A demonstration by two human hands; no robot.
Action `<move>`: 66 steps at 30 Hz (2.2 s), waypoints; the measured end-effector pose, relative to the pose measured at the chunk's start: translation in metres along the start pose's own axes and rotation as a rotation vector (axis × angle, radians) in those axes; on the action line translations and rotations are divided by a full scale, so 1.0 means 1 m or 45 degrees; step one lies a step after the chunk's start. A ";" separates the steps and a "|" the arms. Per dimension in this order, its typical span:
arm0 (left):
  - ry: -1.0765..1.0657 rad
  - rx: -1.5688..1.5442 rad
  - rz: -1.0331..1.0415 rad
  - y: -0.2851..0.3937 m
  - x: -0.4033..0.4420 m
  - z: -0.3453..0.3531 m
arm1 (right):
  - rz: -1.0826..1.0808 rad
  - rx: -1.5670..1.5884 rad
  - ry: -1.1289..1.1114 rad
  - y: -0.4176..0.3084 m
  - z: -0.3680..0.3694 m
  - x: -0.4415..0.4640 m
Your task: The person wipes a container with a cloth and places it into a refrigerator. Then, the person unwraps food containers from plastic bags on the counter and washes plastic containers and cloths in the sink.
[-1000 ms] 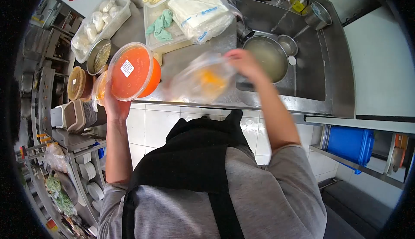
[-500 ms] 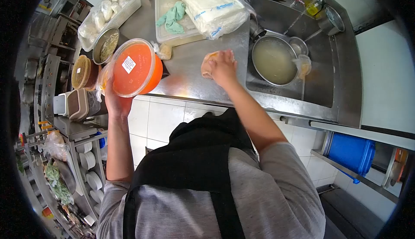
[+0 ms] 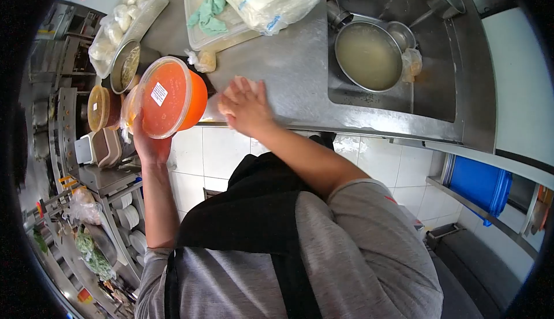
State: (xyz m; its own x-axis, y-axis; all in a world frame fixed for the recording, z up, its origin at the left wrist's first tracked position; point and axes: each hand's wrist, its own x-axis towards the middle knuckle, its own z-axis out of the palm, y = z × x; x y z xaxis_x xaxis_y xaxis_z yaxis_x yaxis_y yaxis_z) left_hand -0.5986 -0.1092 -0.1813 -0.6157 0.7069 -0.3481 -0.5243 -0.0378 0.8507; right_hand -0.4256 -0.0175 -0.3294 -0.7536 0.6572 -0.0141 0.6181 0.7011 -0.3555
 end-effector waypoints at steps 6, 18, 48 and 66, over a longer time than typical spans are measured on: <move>-0.076 -0.067 -0.071 -0.021 0.013 -0.002 | 0.061 -0.153 0.011 0.099 -0.052 -0.083; -0.479 -0.163 -0.068 -0.085 0.019 0.023 | 0.358 0.182 0.625 0.218 -0.143 -0.116; -0.306 -0.124 -0.008 -0.007 -0.017 0.039 | -0.163 1.959 0.484 -0.005 -0.121 0.013; -0.062 0.044 -0.069 0.003 -0.034 0.072 | -0.379 3.276 -0.914 0.002 -0.089 0.076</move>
State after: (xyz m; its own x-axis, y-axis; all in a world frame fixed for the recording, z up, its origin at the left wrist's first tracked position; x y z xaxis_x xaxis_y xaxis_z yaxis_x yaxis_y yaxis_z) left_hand -0.5372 -0.0823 -0.1388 -0.5574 0.7408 -0.3749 -0.5347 0.0251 0.8447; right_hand -0.4619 0.0588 -0.2481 -0.9453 0.2018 0.2564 -0.2490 -0.9539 -0.1675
